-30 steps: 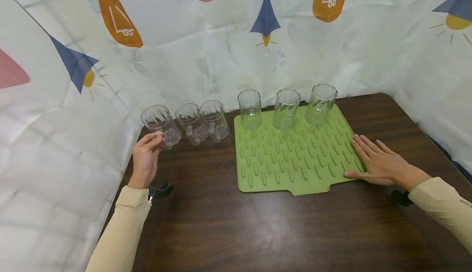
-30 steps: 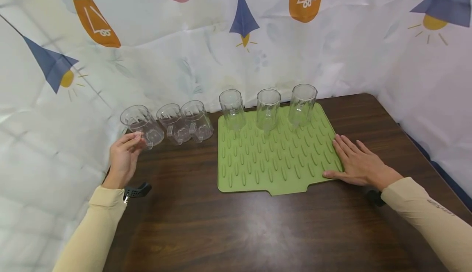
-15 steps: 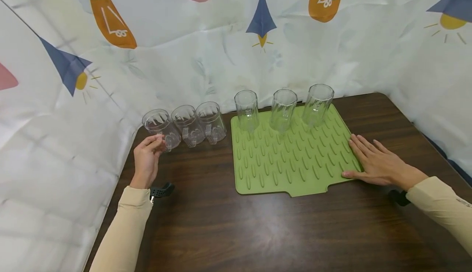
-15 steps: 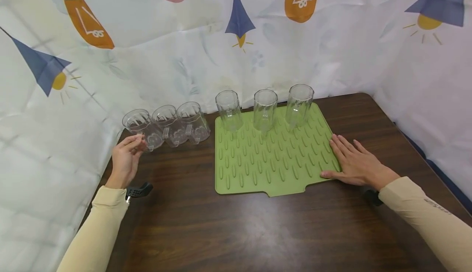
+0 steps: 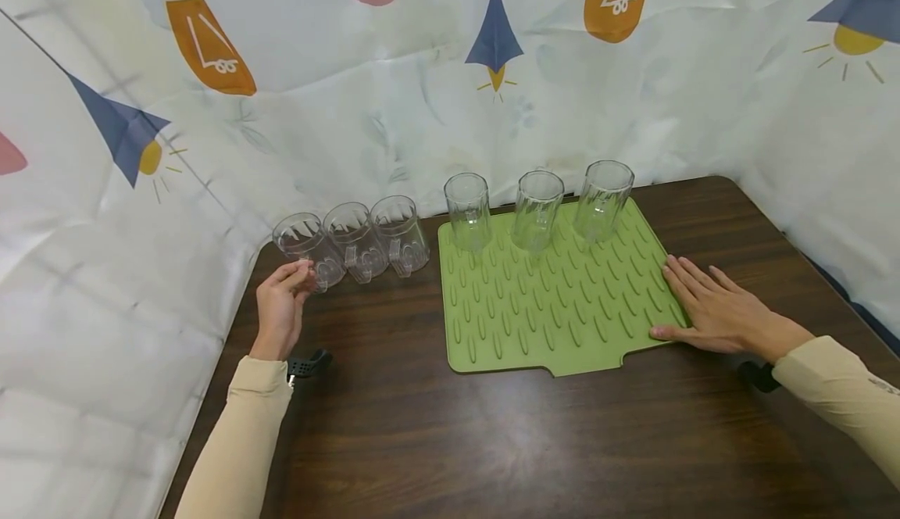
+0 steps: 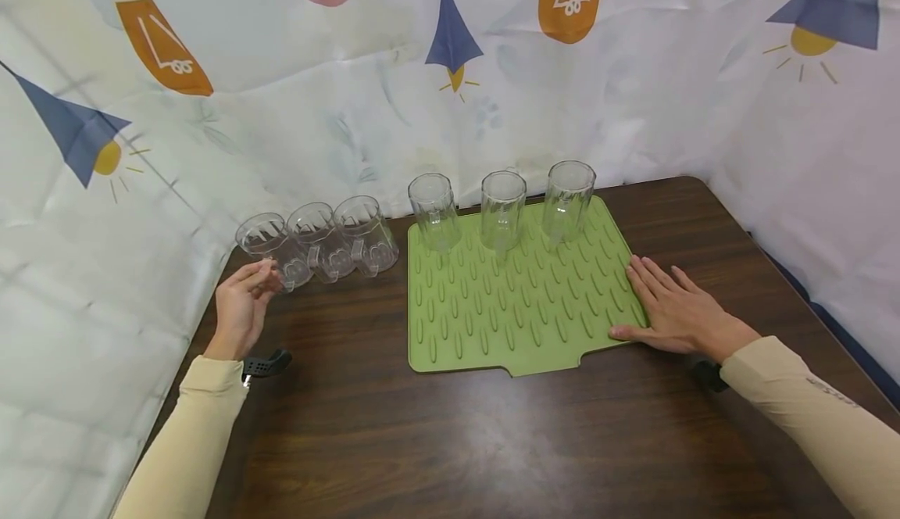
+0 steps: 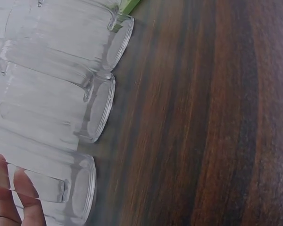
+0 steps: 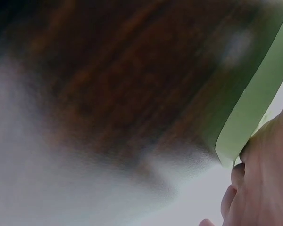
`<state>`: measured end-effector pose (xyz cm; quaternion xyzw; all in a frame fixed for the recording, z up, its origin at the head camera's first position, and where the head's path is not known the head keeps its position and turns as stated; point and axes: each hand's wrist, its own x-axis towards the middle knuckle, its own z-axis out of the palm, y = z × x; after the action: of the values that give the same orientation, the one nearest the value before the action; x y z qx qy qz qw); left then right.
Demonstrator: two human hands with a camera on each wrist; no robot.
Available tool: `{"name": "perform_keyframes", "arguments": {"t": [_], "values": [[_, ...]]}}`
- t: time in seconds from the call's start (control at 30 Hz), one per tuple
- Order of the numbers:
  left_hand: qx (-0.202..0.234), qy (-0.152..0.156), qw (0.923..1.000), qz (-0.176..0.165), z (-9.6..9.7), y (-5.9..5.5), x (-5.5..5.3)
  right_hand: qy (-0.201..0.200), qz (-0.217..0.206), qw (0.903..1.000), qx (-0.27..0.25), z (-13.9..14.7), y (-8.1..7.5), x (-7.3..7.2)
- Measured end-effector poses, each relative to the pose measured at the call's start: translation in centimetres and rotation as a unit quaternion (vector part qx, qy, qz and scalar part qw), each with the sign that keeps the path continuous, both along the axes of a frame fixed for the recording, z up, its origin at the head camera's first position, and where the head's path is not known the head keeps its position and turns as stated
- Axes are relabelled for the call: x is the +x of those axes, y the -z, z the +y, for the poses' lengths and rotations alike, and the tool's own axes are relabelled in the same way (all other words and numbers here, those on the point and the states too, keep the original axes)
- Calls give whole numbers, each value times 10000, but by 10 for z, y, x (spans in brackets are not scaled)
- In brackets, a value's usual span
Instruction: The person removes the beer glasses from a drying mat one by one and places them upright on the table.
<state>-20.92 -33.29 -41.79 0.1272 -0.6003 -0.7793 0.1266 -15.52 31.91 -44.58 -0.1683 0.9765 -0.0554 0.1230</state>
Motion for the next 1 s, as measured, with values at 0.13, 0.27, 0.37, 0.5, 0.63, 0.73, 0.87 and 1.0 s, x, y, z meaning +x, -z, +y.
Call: {"name": "perform_keyframes", "arguments": {"t": [0.13,0.27,0.37,0.5,0.63,0.73,0.87,1.0], "values": [[40,-36,10000,20,-1,0,1,-1,1,10000,-37,-1,0,1],[-104,-24,9999,101,-1,0,1,-3,41,10000,-28,-1,1,2],[-278,0,9995,141,-1,0,1,-2,56,10000,-34,0,0,3],[-588,26,9982,125,-1,0,2,-21,71,10000,-63,-1,0,4],[-1028,47,9947,-73,-2,0,4,-35,78,9999,-75,-1,1,5],[-1424,7,9890,-390,-5,-2,6,-38,82,9999,-66,0,2,4],[-1916,-207,9780,-801,-9,-4,8,-45,116,9999,-35,-1,1,4],[-1920,-401,9771,-825,-14,-7,10,-38,126,9999,-12,-1,-1,3]]}}
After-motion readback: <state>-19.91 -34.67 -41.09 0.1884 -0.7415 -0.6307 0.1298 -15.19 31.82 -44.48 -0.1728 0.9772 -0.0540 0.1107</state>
